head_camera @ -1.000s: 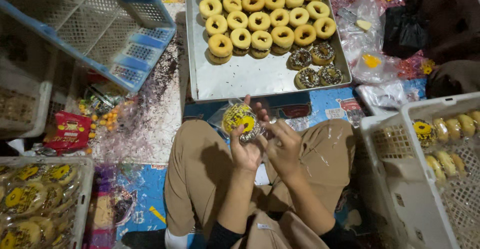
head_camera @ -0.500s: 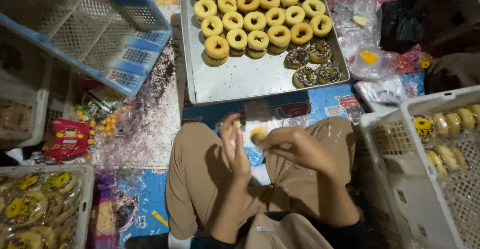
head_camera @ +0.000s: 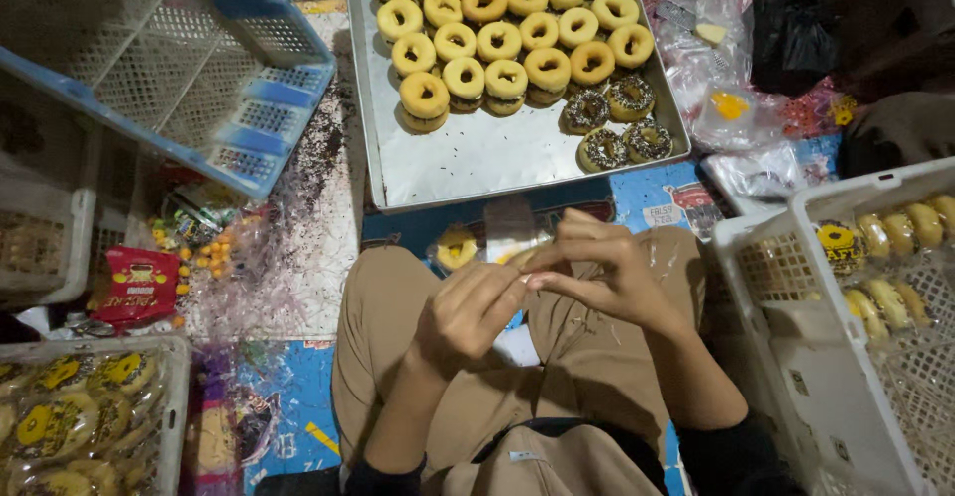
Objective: The person sits on the floor and repeatedly picks doughnuts from a metal tray, places them into clear plastic bags, and then places the sealed bags into a white crate. The person handles both plain and chocolate-sprinkled doughnuts.
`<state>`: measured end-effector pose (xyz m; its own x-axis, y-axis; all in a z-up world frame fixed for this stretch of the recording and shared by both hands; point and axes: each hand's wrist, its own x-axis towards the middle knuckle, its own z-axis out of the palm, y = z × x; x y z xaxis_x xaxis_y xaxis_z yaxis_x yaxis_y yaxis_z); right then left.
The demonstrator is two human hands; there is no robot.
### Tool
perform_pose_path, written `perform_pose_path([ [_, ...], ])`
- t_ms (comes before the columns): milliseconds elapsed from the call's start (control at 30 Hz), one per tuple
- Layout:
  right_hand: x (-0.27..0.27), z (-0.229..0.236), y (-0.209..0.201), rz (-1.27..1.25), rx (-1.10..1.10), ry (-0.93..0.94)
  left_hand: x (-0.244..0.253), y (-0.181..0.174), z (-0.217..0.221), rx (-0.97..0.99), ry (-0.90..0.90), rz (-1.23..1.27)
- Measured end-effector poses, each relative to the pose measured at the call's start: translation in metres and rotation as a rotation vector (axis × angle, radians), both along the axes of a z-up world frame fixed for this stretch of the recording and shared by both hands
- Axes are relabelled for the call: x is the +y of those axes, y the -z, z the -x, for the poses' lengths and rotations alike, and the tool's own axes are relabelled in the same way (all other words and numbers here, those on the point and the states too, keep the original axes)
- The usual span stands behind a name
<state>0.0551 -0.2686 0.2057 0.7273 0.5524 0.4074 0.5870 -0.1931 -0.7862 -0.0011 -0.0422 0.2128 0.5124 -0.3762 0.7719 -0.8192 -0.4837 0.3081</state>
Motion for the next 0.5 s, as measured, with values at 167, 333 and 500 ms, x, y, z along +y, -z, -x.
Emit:
perform_pose_path([
  [167,0.006,0.019,0.040,0.094,-0.494,0.202,-0.003,-0.010,0.007,0.053,-0.179,0.086],
  [333,-0.045,-0.023,0.122,0.670,-0.524,0.484,0.014,-0.005,0.016,0.036,-0.233,0.028],
  [500,-0.073,-0.063,0.152,1.117,0.094,0.157,0.019,0.032,-0.002,0.330,-0.356,0.442],
])
